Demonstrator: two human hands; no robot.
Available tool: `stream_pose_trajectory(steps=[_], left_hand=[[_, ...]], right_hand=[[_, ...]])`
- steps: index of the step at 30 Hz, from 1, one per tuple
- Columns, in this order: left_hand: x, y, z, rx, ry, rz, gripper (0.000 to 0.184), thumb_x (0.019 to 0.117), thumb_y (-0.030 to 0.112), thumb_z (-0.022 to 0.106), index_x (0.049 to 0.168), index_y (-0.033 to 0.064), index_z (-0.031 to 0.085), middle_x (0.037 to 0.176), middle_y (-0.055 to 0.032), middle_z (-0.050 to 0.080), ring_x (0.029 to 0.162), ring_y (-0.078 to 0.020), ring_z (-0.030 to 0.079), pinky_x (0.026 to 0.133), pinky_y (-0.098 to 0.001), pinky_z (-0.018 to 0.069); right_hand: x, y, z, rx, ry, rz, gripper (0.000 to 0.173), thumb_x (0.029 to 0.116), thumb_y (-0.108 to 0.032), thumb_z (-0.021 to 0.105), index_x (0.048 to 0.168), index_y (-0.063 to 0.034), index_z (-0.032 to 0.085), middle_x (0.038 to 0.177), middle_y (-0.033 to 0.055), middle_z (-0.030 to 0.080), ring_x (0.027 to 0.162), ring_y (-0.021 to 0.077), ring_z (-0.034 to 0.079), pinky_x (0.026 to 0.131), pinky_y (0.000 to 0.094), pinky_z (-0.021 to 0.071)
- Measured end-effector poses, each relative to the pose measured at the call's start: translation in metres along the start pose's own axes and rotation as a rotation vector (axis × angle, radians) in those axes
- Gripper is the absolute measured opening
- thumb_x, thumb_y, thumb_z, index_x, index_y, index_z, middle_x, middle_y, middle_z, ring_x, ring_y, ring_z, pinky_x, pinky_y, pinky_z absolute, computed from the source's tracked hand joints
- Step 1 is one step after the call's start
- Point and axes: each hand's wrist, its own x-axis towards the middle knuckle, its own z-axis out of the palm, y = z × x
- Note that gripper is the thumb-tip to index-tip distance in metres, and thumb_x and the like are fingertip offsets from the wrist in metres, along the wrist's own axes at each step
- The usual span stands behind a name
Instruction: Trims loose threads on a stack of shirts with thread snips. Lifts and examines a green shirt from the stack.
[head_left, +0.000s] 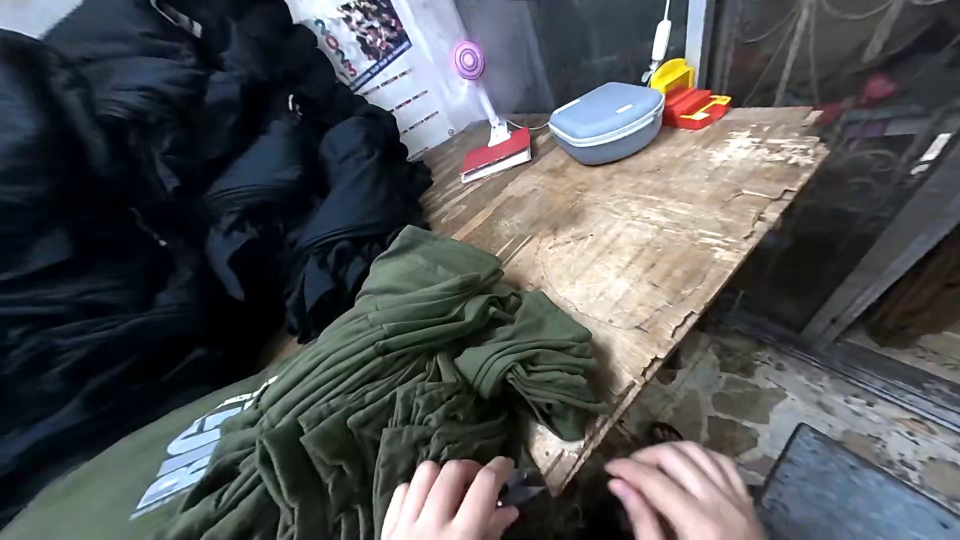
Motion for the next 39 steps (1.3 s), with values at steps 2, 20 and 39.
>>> stream_pose_trajectory(steps=[2,20,39], left_hand=[[0.002,-0.003,-0.004,0.002,-0.017,-0.002,0.022,0.0994,0.025,0.064,0.113,0.0145,0.078,0.099,-0.0114,0.072,0.091,-0.0349,0.067,0.077,-0.0506,0.0524],[-0.004,-0.018,-0.005,-0.207,-0.155,-0.011,0.032,0.0867,0.025,0.079,0.115,0.0106,0.076,0.1,-0.0117,0.072,0.095,-0.0318,0.068,0.086,-0.0504,0.0561],[-0.007,-0.03,0.019,-0.12,0.034,0.088,0.032,0.0737,0.019,0.077,0.104,0.0283,0.082,0.084,0.0075,0.072,0.086,-0.0168,0.068,0.076,-0.0394,0.0561]], right_hand=[[0.012,-0.019,0.018,0.032,0.121,-0.148,0.019,0.0971,-0.039,0.068,0.109,-0.0293,0.079,0.112,0.0022,0.072,0.108,0.0238,0.065,0.098,0.0515,0.0467],[0.016,0.011,-0.029,0.054,-0.704,-0.326,0.016,0.0972,-0.021,0.067,0.101,-0.0102,0.078,0.103,0.0096,0.075,0.101,0.0335,0.067,0.101,0.0613,0.0397],[0.035,-0.03,0.046,0.2,-0.062,-0.359,0.015,0.0982,-0.03,0.067,0.091,-0.021,0.076,0.106,-0.0063,0.074,0.102,0.0117,0.066,0.095,0.0373,0.0482]])
